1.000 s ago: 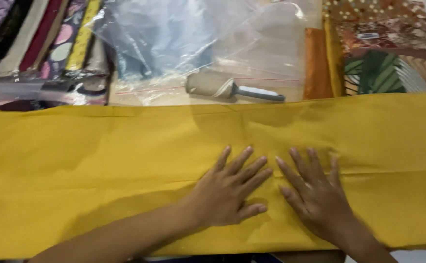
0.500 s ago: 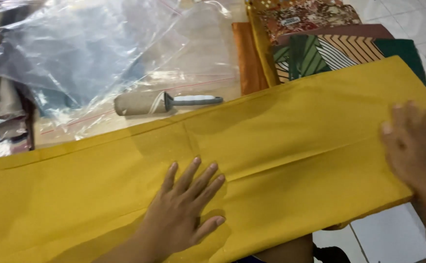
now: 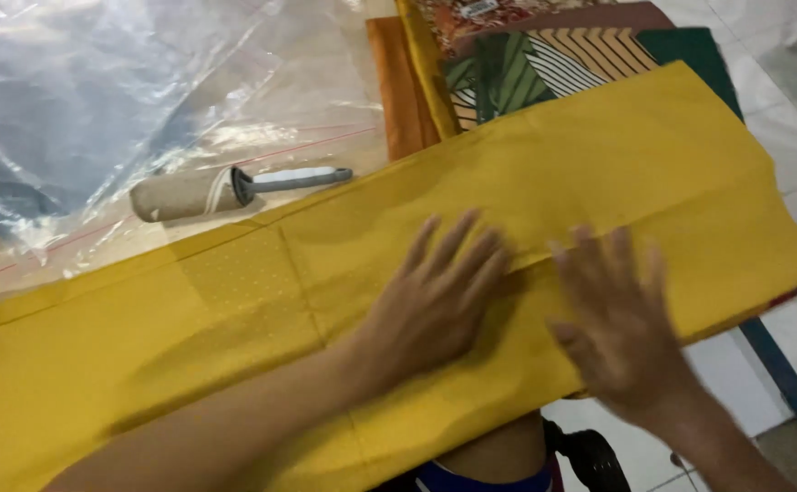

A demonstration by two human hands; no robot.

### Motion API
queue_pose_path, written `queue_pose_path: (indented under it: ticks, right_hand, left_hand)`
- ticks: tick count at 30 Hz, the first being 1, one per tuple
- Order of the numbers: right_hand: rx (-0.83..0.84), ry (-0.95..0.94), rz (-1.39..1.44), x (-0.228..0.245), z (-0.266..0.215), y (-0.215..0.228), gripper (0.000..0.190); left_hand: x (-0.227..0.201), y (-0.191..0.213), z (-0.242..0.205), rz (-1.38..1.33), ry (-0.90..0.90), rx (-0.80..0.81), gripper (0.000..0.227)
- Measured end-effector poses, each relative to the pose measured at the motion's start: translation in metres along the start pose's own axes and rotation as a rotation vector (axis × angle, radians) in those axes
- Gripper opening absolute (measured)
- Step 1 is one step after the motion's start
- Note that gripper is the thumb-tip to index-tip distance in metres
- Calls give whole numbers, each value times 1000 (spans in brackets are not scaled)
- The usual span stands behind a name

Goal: The person uses a lint roller to roll over a large piece of yellow fabric laid out on a table. They repeatedly roll the tool across the fabric surface to remove lint or debris, then smooth the fabric with their hands and fold it.

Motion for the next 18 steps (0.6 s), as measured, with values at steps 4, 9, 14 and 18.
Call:
queue_pose_path:
  ticks: [4,9,14,18]
  right_hand:
    - [59,1,112,8,8,-9,68]
    - [329,-291,81,-58,4,-5,71]
    - [106,-534,-145,-151,-17,-6,70]
    - [176,-851,-1,-98,17,37,90]
  left_hand:
    - [16,-78,69,-77,-124,-1,58]
    - [22,-91,80,-61,-35,23,62]
    - [23,-91,78,-94,-5,46,63]
    - [19,-88,87,-158,9,88,73]
Point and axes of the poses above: each hand's wrist, its own z-axis towards the middle knuckle, its own y-axis out of the back of the hand, x = y × z, the point moved 1 cm from there along z, towards the middle knuckle, and after that the axes turned 3 degrees about y, right-handed, at the moved point
